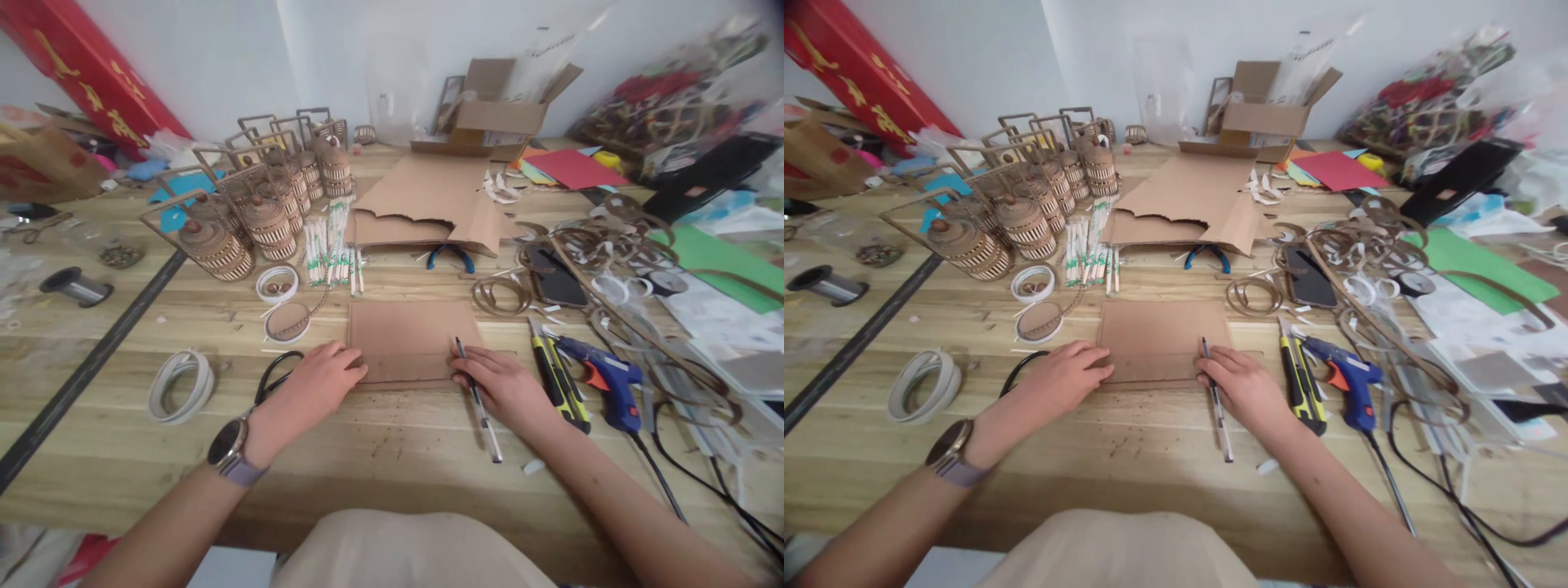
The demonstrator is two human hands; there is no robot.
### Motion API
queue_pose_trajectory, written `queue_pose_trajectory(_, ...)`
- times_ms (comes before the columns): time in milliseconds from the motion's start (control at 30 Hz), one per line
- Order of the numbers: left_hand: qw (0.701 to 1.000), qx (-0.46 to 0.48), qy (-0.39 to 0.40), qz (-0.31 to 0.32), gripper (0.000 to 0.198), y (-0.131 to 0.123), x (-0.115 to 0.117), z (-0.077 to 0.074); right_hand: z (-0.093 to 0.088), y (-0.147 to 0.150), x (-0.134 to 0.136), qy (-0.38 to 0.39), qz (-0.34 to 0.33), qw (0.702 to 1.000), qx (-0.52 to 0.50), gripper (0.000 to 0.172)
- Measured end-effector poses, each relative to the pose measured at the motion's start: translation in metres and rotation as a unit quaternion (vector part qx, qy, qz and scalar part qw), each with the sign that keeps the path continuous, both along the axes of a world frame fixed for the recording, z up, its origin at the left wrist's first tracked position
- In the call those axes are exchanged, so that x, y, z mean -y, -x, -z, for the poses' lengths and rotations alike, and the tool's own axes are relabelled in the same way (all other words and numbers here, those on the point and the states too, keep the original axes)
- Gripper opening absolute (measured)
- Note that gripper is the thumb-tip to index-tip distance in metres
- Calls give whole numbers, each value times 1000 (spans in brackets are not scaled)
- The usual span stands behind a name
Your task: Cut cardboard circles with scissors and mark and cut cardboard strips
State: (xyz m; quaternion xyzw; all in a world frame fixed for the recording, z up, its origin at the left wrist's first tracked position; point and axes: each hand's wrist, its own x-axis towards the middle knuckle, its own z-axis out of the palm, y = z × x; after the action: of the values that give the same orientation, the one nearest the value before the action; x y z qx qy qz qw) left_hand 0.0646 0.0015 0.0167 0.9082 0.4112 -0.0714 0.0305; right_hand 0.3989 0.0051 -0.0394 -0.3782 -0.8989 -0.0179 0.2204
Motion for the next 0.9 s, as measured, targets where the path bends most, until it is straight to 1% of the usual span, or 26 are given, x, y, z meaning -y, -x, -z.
queue_pose_trajectory(133, 993, -7, 107, 42, 26, -9, -24, -16, 1, -1, -1, 3, 1, 1000, -7, 19)
queue_pose_trajectory(200, 990, -2, 128, 61, 24, -16, -39, -22, 1, -1, -1, 9, -3, 1000, -9, 19)
queue_pose_trajectory(233, 988, -1, 139, 72, 33, -20, -46, -24, 1, -1, -2, 13, -5, 1000, -10, 19)
queue_pose_trajectory(267, 985, -3, 149, 83, 51, -25, -52, -27, 1, -2, -2, 19, -7, 1000, -10, 20)
queue_pose_trajectory(300, 979, -30, 170, 106, 66, -30, -57, -29, 1, -2, -3, 24, -9, 1000, -11, 20)
queue_pose_trajectory(333, 975, -47, 180, 120, 73, -36, -61, -33, 1, -3, -4, 28, -9, 999, -11, 21)
queue_pose_trajectory(367, 974, -60, 178, 125, 77, -42, -64, -36, 2, -3, -4, 33, -8, 999, -11, 22)
queue_pose_trajectory(400, 979, -58, 155, 117, 77, -49, -66, -39, 2, -4, -4, 38, -7, 999, -12, 22)
queue_pose_trajectory(467, 965, -113, 199, 127, 86, -60, -69, -45, -1, -4, -3, 53, -1, 998, -23, 22)
queue_pose_trajectory(567, 957, -131, 228, 120, 94, -72, -73, -48, -11, 3, 6, 69, 45, 994, -77, 26)
queue_pose_trajectory(667, 958, -117, 238, 113, 96, -75, -78, -47, -27, 26, 23, 83, 107, 976, -169, 27)
queue_pose_trajectory(700, 958, -111, 240, 111, 96, -75, -79, -46, -31, 38, 29, 93, 124, 965, -211, 25)
queue_pose_trajectory(733, 959, -104, 241, 110, 95, -75, -79, -45, -34, 50, 34, 122, 133, 951, -250, 23)
queue_pose_trajectory(833, 961, -82, 242, 105, 94, -78, -80, -42, -33, 87, 42, 196, 124, 915, -331, 11)
queue_pose_trajectory(867, 962, -75, 242, 102, 88, -79, -81, -40, -31, 98, 43, 210, 121, 907, -345, 8)
queue_pose_trajectory(900, 964, -67, 241, 95, 78, -81, -81, -38, -28, 107, 43, 221, 119, 902, -352, 7)
